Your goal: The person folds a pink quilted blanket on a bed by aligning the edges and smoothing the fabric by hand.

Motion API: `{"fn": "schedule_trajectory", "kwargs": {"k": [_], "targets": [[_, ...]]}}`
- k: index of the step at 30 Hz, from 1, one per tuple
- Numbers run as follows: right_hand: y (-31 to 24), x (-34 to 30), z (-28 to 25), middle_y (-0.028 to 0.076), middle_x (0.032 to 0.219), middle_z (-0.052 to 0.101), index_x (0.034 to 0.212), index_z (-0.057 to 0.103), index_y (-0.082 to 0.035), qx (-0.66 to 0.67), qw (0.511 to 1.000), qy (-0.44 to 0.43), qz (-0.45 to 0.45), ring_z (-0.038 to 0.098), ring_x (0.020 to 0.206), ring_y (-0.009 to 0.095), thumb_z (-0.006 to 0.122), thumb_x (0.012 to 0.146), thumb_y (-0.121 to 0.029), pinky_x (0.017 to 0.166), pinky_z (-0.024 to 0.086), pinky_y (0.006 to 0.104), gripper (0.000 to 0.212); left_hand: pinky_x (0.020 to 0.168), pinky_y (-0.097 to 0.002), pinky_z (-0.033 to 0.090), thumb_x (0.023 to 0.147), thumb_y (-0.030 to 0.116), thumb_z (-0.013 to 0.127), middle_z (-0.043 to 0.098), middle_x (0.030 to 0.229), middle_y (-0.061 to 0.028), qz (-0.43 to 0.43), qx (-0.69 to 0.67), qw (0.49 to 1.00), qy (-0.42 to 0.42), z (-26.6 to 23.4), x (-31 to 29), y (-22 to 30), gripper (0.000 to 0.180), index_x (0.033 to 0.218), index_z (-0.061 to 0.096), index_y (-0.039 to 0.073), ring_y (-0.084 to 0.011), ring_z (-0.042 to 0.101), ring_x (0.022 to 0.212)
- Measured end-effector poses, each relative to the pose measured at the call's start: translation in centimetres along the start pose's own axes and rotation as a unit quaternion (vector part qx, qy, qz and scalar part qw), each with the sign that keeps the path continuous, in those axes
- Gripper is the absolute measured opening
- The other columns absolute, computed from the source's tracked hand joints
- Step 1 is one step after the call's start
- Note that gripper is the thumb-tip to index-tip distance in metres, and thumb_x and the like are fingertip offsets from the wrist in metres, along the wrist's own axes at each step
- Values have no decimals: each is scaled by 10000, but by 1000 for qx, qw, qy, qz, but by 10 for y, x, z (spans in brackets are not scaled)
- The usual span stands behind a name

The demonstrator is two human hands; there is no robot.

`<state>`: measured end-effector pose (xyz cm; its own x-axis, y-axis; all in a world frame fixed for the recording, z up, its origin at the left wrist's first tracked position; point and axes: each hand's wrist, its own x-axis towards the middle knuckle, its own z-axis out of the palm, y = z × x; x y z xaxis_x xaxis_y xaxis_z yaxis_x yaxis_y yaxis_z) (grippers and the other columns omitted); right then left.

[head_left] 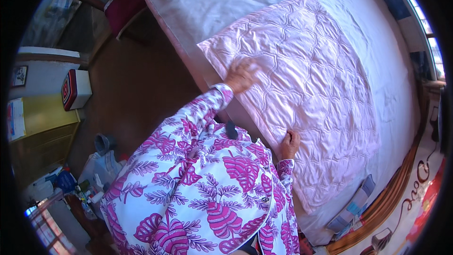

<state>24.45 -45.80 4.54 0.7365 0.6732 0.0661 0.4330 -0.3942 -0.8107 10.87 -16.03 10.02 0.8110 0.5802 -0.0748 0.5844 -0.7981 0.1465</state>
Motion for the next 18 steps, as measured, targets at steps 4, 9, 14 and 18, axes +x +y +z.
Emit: {"fn": "schedule_trajectory", "kwargs": {"k": [4,9,14,18], "targets": [[7,-5,2,113,843,599,844,605,-26,-13,1000,-9,-17,563,813,257,548,774,-15,759,441,332,91,1045,-466,170,833,436,523,369,1343,-67,-129,63,979,144,5,-20,-101,474,1230,513,175,-251,267,1281],[17,-5,-3,117,830,598,836,602,-22,10,1000,18,-20,563,785,250,536,778,-10,741,444,336,89,967,-459,318,831,379,546,450,1263,-138,-165,82,960,209,-16,-21,-153,430,1179,551,125,-331,392,1180],[14,-5,-8,111,823,599,832,600,-15,-2,999,16,-33,562,779,237,524,786,-13,733,444,328,88,932,-460,365,790,278,586,496,1220,-176,-164,0,952,259,-36,-32,-166,404,1140,568,77,-365,460,1108],[14,-8,-11,106,823,601,831,600,-14,3,1000,20,-9,562,776,225,524,793,-22,734,442,319,85,798,-436,422,761,165,593,592,943,-165,-144,-82,933,320,-82,-54,-108,216,931,609,33,-356,542,902]]}}
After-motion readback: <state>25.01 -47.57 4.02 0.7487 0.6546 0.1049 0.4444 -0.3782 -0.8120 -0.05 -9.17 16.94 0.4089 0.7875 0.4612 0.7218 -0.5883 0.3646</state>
